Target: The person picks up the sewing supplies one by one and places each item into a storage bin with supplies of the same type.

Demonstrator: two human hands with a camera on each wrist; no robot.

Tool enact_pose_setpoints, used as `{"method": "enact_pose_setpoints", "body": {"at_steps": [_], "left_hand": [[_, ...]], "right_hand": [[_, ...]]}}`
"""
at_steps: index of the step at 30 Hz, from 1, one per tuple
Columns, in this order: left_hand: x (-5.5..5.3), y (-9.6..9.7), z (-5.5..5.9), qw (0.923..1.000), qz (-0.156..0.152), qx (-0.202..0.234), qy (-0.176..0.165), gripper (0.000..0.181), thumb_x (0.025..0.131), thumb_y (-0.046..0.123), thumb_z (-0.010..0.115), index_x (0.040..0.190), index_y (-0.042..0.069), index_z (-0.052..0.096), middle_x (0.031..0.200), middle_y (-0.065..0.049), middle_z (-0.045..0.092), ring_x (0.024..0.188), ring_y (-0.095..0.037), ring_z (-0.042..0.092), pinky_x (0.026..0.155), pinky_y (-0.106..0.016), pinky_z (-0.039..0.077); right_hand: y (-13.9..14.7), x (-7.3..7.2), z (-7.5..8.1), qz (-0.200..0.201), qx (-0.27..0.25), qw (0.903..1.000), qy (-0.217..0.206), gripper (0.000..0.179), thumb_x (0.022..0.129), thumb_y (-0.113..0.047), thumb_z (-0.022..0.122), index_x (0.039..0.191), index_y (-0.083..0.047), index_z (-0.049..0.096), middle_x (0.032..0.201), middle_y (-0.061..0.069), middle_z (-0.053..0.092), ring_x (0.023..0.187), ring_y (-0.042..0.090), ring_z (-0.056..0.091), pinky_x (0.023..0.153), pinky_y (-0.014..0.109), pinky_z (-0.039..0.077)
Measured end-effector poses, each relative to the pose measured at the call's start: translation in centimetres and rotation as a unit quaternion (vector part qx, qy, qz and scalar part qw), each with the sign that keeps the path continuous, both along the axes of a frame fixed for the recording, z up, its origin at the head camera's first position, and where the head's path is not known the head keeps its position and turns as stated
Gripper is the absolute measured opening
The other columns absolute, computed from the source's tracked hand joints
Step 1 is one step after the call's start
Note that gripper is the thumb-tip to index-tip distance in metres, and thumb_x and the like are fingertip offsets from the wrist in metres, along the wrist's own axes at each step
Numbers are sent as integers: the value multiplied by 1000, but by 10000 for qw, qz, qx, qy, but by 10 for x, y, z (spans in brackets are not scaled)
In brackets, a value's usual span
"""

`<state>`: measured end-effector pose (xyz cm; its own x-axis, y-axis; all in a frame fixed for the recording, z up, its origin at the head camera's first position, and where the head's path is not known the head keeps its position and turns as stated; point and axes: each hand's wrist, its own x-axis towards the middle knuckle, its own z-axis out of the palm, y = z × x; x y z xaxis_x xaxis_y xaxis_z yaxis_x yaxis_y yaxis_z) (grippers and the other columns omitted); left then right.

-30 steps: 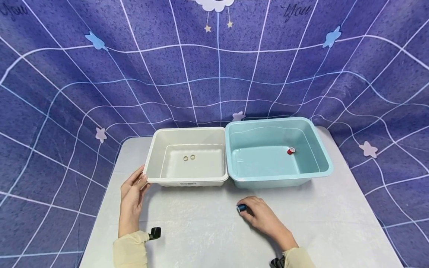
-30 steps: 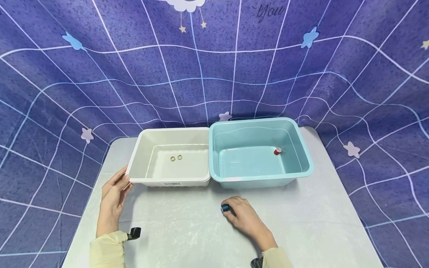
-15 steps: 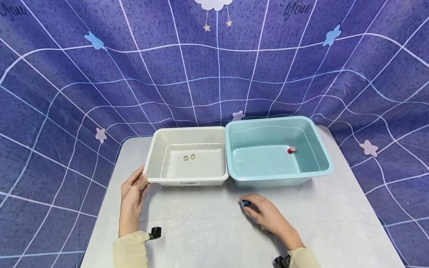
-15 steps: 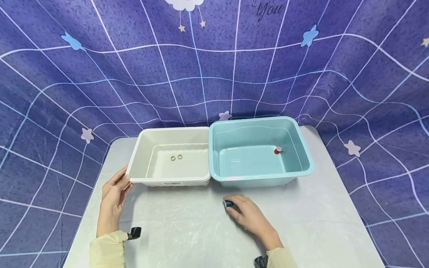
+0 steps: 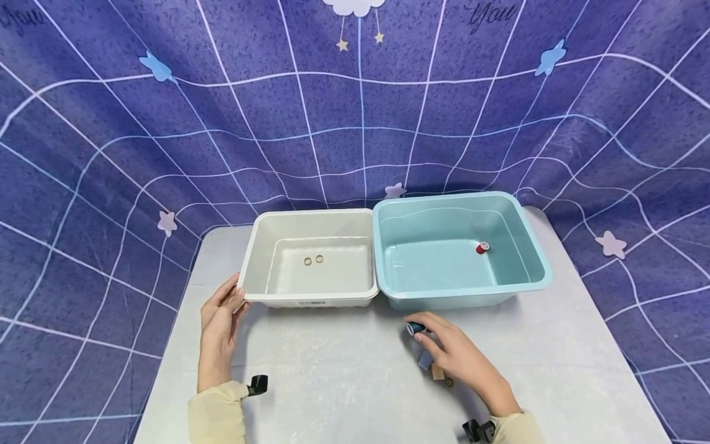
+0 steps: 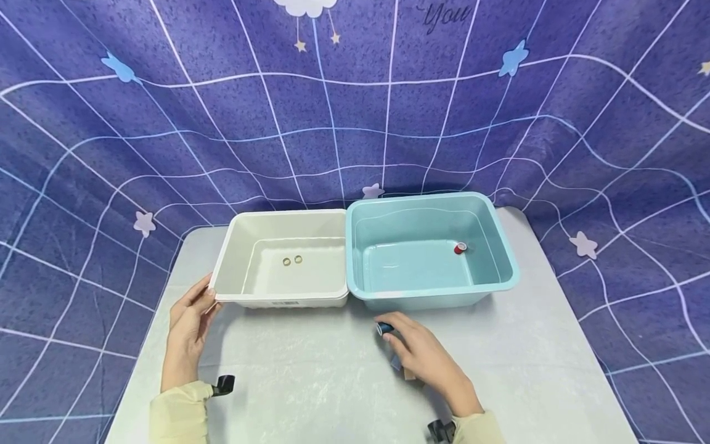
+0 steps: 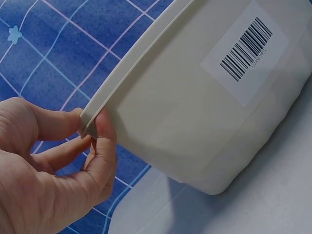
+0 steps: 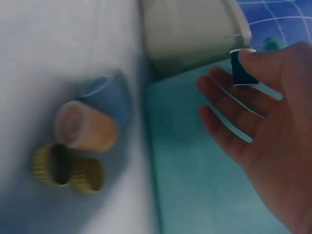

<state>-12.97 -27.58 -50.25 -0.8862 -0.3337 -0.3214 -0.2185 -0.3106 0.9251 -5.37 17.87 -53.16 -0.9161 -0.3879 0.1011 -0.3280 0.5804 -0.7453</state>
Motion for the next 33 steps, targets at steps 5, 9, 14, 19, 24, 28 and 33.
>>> {"method": "enact_pose_setpoints", "body": {"at_steps": [5,9,14,19,24,28,33], "left_hand": [[1,-1,0,10000,27,26,6,53,102,-6,56,154,0,48,106,7,71,95,-6,70,77,-17,62],[2,-1,0,9999,86,69,-39,52,102,-7,56,153,0,49,105,7,72,94,-6,71,76,-17,63],[0,-1,0,9999,49,121,-14,53,102,-6,57,153,0,49,107,7,72,94,-6,71,77,-17,63],[0,-1,-1,10000,54,55,7,52,102,-6,58,153,1,50,110,6,71,96,-6,71,77,-17,62],[2,0,-2,10000,37,58,-3,52,102,-5,58,153,1,50,110,7,71,96,-6,71,77,-16,62],[2,-1,-1,9999,46,69,-71,52,102,-5,58,153,2,50,111,7,70,96,-5,70,77,-16,62],[1,-1,0,10000,0,5,-18,52,102,-5,57,153,2,50,112,7,70,97,-6,70,79,-15,62]], "right_hand": [[2,0,18,253,-93,9996,129,36,106,-27,63,139,-40,58,137,-17,63,123,7,64,100,40,58],[4,1,31,405,-118,9983,406,38,104,-24,65,139,-39,59,137,-14,65,125,6,63,101,36,57],[7,-1,45,478,-259,9961,697,40,103,-20,68,139,-36,60,134,-15,66,121,4,64,100,28,56],[12,-7,52,504,-418,9931,971,42,101,-15,70,138,-32,62,134,-14,67,123,8,65,104,20,53],[20,-14,60,480,-435,9918,1106,43,99,-11,71,136,-30,63,130,-13,69,122,9,66,104,17,51],[25,-22,69,495,-294,9924,1090,37,99,-11,71,134,-23,66,126,-9,70,106,5,68,90,23,58],[31,-31,82,632,-168,9955,682,34,101,-15,69,134,-21,66,124,-6,72,98,2,67,83,27,60]]}}
